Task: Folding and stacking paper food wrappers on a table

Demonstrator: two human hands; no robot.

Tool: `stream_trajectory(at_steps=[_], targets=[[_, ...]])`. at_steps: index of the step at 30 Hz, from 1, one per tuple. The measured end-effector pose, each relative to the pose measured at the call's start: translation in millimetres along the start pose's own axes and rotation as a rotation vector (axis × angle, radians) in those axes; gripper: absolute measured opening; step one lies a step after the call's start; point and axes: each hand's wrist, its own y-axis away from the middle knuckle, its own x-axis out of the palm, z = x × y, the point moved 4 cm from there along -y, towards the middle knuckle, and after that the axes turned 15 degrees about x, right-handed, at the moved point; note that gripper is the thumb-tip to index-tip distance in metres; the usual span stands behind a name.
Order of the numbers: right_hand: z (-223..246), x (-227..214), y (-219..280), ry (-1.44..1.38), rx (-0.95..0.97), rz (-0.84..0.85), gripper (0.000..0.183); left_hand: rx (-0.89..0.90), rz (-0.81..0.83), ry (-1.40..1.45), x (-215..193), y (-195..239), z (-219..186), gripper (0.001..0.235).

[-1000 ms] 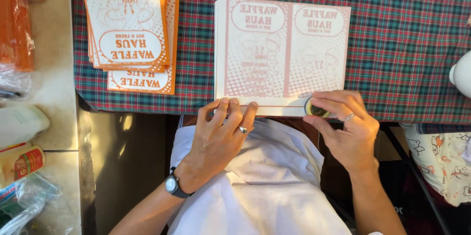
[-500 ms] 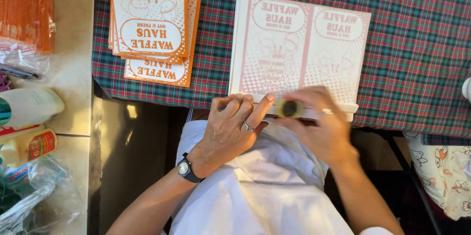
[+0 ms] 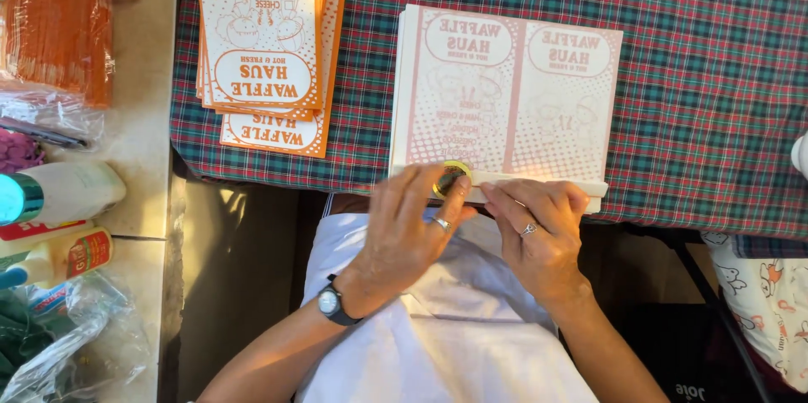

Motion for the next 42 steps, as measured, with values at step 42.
stream_trajectory(at_steps=[42], targets=[[-14.6,4.9,6.7,-0.042,0.030,0.014,0.009,-0.138,-0.169,0.199,-15.3,27.0,74.0,0.010]])
